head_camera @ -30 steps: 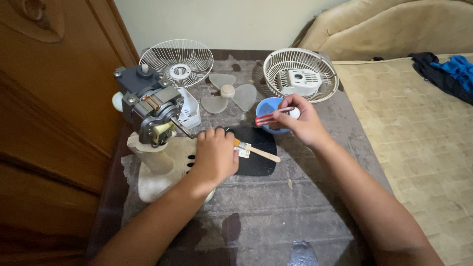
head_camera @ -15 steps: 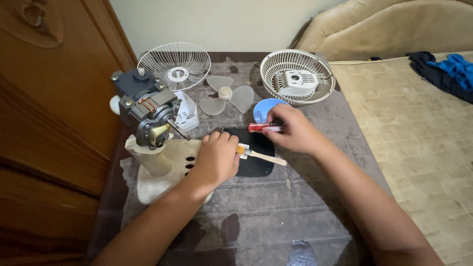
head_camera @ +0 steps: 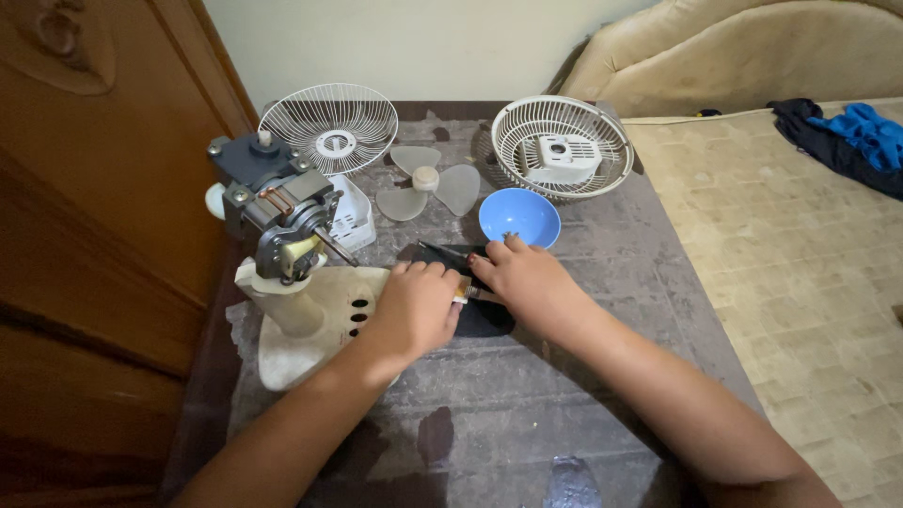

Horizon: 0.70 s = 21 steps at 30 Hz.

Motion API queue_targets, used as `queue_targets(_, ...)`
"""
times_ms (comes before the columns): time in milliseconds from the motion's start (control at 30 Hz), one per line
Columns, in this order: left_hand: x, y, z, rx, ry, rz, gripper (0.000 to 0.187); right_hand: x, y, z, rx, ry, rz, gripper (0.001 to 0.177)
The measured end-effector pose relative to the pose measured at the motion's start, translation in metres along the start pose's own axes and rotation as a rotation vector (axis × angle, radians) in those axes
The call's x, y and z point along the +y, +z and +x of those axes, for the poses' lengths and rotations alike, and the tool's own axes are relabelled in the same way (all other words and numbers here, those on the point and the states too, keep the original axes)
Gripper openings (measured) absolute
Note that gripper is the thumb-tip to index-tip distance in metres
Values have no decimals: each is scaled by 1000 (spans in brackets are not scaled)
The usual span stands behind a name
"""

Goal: The person uses a screwdriver to remove screws from a fan motor and the base of a standing fan. They place the screws into a small blue bowl and manipulate the internal wiring of the fan base.

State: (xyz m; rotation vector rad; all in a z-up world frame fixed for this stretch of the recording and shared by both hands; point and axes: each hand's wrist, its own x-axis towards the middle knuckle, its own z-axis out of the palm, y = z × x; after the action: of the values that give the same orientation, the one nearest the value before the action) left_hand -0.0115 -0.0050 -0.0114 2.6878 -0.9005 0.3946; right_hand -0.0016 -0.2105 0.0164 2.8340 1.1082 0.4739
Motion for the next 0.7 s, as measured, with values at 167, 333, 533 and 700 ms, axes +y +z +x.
queue_targets(167,4,-5,2,-135,0,48,35,-8,1,-1,-78,71,16,36)
queue_targets(333,8,-12,1,-198,-4,21,46,-11,-2,-3,-118,95,-69,38)
queue_targets(533,14,-24,-2,-213,3,24,44,-17,-10,-2,-110,106,-56,37)
queue_targets(700,28,-46,-17,-84,31,38,41,-26,-21,-2,-58,57,-32,27)
